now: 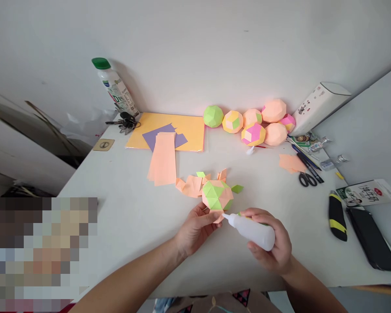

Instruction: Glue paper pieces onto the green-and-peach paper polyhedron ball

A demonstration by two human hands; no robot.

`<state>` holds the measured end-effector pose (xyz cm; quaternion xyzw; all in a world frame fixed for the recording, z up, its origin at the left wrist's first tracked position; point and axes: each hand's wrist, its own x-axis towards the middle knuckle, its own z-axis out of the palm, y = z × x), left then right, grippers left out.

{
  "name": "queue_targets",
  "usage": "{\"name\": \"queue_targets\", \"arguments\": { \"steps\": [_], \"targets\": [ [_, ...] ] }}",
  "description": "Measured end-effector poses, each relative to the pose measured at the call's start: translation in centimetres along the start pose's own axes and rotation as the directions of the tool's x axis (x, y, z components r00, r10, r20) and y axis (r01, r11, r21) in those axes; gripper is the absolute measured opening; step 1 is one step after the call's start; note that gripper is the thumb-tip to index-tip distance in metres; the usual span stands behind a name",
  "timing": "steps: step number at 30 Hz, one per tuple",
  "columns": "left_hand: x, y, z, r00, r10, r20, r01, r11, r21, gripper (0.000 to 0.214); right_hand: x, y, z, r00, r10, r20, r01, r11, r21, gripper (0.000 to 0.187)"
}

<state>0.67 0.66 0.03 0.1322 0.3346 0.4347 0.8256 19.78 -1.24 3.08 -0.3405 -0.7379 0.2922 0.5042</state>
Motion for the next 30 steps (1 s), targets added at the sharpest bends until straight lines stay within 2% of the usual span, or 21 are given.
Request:
{"name": "queue_targets", "arguments": {
  "steps": [13, 30],
  "targets": [
    [-0.08, -0.08, -0.06, 1.000, -0.011, -0.005, 0.011, 1.000, 0.004, 0.027, -0.29, 0.33, 0.36, 0.997, 0.064, -0.045, -0.060, 0.994, 0.090, 0.033],
    [-0.13, -0.09, -0.12, 1.000, -0.007, 0.028, 0.007, 1.000, -0.002, 0.024, -0.34, 0.24, 0.35, 0.998, 0.055, -0.041, -0.049, 0.990, 0.134, 0.032]
  ]
}}
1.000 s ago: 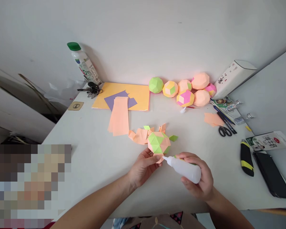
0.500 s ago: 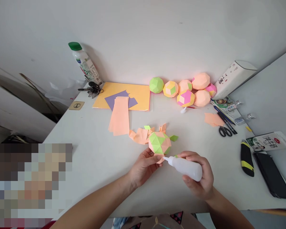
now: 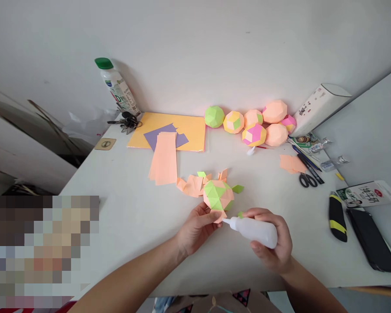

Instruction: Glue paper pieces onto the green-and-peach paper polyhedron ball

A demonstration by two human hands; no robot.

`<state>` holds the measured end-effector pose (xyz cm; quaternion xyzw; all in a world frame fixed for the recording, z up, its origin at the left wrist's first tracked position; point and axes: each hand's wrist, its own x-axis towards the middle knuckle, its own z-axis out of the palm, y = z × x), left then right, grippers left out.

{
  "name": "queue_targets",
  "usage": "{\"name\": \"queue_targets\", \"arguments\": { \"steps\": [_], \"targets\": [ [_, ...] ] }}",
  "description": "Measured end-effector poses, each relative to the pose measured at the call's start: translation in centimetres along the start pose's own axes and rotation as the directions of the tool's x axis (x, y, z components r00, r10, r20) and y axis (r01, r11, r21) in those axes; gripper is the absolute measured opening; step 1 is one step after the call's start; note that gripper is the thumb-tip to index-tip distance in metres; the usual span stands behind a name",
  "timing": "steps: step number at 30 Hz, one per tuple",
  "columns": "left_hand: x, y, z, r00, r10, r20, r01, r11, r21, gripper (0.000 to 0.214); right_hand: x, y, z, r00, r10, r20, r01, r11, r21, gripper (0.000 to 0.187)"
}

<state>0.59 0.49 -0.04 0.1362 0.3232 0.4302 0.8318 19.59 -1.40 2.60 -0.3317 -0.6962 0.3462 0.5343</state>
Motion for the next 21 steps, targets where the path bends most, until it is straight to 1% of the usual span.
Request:
{"name": "queue_targets", "arguments": {
  "steps": [4, 10, 17, 21],
  "targets": [
    [0.10, 0.02, -0.01, 1.000, -0.002, 0.003, 0.002, 1.000, 0.000, 0.022, 0.03, -0.01, -0.01, 1.000, -0.010, -0.012, 0.009, 0.999, -0.032, 0.031],
    [0.04, 0.10, 0.14, 0.999, -0.011, -0.042, 0.011, 1.000, 0.005, 0.027, 0.08, -0.06, 0.07, 0.998, 0.002, -0.064, -0.008, 0.996, -0.089, 0.030],
    [0.02, 0.37, 0.48, 1.000, -0.015, -0.016, 0.015, 1.000, 0.005, 0.026, 0.25, -0.23, 0.15, 1.000, -0.017, 0.016, 0.018, 0.999, -0.049, 0.031],
    [0.05, 0.28, 0.30, 1.000, -0.011, -0.005, 0.011, 1.000, 0.006, 0.026, 0.14, -0.16, 0.07, 0.999, -0.031, -0.013, 0.030, 0.998, -0.052, 0.031]
  ]
}}
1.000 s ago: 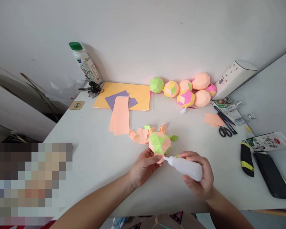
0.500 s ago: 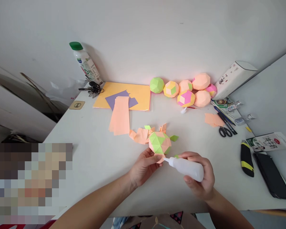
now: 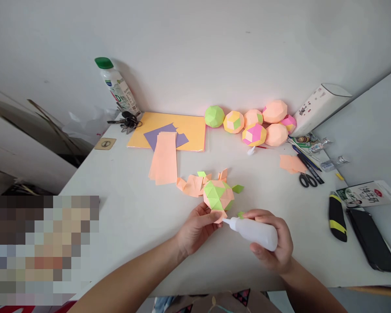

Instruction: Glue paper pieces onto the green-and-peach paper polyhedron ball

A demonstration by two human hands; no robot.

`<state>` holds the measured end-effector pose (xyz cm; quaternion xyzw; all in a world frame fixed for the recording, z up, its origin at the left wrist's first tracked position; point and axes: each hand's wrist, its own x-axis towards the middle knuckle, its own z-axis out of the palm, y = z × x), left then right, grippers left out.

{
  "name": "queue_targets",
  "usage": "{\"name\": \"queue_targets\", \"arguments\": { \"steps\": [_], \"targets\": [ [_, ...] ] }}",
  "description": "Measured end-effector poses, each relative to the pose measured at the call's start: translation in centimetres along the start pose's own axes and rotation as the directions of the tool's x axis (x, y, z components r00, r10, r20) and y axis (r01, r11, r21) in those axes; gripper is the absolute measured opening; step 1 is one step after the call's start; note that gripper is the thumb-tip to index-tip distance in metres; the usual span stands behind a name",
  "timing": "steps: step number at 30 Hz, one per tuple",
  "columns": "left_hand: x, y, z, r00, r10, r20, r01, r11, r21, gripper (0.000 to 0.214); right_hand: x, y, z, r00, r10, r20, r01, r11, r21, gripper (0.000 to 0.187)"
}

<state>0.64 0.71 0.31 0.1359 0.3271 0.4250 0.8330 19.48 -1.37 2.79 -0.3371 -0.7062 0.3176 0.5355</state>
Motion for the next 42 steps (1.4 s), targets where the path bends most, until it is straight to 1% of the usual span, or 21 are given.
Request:
{"name": "queue_targets", "arguments": {
  "steps": [3, 7, 9, 13, 15, 18, 23, 28, 31, 34, 39, 42],
  "targets": [
    [0.0, -0.1, -0.1, 1.000, 0.003, -0.001, -0.003, 1.000, 0.000, 0.025, 0.0, 0.0, 0.0, 1.000, -0.012, -0.025, 0.011, 0.999, -0.031, 0.031],
    [0.0, -0.1, -0.1, 1.000, -0.002, -0.004, 0.002, 1.000, 0.004, 0.025, 0.0, 0.0, 0.0, 1.000, 0.010, -0.010, -0.011, 0.998, -0.056, 0.030],
    [0.0, 0.0, 0.0, 1.000, -0.005, -0.003, 0.005, 1.000, 0.005, 0.024, 0.0, -0.1, 0.0, 1.000, 0.021, -0.007, -0.021, 0.998, -0.058, 0.030],
    [-0.1, 0.0, 0.0, 1.000, -0.016, -0.018, 0.016, 1.000, 0.004, 0.024, -0.1, 0.0, -0.2, 1.000, -0.008, -0.019, 0.007, 0.999, -0.043, 0.032],
    [-0.1, 0.0, 0.1, 1.000, -0.014, -0.025, 0.015, 1.000, 0.003, 0.025, -0.1, 0.0, -0.2, 1.000, -0.004, -0.020, 0.003, 0.999, -0.049, 0.031],
    [0.0, 0.0, 0.1, 1.000, -0.006, -0.019, 0.006, 1.000, 0.004, 0.025, 0.0, -0.1, -0.1, 1.000, 0.018, -0.007, -0.018, 0.997, -0.077, 0.030],
    [0.0, 0.0, 0.0, 1.000, -0.011, -0.002, 0.011, 1.000, 0.005, 0.025, 0.0, -0.2, 0.0, 1.000, -0.012, -0.006, 0.012, 0.997, -0.076, 0.031],
    [0.0, -0.1, -0.2, 1.000, -0.009, -0.003, 0.009, 1.000, 0.006, 0.027, 0.0, -0.3, -0.1, 1.000, -0.010, 0.028, 0.012, 0.996, -0.087, 0.033],
    [0.0, -0.1, -0.1, 1.000, -0.018, -0.005, 0.018, 1.000, -0.003, 0.028, -0.1, -0.3, -0.1, 1.000, -0.013, 0.001, 0.013, 0.996, -0.085, 0.032],
    [0.1, -0.2, -0.2, 1.000, -0.018, -0.013, 0.018, 1.000, -0.006, 0.027, -0.1, -0.2, -0.1, 1.000, 0.003, -0.021, -0.005, 0.996, -0.088, 0.031],
    [0.7, -0.6, -0.6, 0.999, -0.025, -0.028, 0.025, 1.000, -0.005, 0.029, 0.0, -0.2, 0.3, 1.000, 0.025, -0.014, -0.027, 0.993, -0.113, 0.031],
    [0.9, -0.7, -0.9, 0.999, -0.030, -0.020, 0.030, 1.000, 0.005, 0.028, -0.1, -0.2, 0.3, 0.998, 0.048, -0.029, -0.051, 0.992, -0.119, 0.031]
  ]
}}
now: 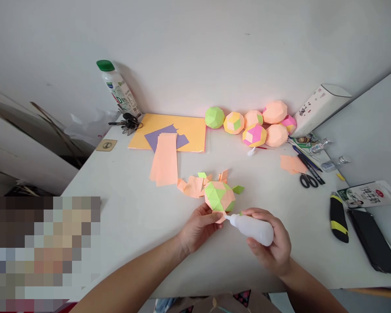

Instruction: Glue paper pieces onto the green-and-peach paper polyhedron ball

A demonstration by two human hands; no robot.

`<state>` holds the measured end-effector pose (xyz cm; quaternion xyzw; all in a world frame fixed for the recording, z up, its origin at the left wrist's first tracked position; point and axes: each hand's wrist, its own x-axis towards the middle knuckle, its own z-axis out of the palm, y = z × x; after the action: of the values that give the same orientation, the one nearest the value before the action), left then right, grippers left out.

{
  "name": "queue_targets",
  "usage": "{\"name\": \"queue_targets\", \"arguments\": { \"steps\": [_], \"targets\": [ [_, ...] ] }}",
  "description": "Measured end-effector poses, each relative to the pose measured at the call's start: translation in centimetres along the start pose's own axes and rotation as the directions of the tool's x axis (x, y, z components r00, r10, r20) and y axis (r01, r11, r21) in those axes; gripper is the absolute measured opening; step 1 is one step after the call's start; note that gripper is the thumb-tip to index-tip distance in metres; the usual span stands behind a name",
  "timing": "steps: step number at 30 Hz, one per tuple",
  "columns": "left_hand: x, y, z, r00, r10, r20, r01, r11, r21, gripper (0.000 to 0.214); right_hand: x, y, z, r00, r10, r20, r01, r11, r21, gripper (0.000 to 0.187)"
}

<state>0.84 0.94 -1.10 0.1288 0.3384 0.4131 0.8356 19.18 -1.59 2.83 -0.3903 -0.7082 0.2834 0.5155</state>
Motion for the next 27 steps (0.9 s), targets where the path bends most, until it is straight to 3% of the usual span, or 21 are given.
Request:
{"name": "queue_targets", "arguments": {
  "steps": [8, 27],
  "targets": [
    [0.21, 0.01, -0.48, 0.999, -0.007, 0.047, 0.006, 1.000, 0.021, 0.025, -0.29, 0.19, 0.10, 0.999, 0.017, -0.027, -0.017, 1.000, 0.010, 0.036],
    [0.16, 0.37, -0.07, 0.999, -0.021, 0.046, 0.020, 0.999, 0.031, 0.024, -0.26, 0.08, 0.16, 0.999, 0.050, 0.014, -0.051, 0.995, 0.082, 0.043]
  ]
}}
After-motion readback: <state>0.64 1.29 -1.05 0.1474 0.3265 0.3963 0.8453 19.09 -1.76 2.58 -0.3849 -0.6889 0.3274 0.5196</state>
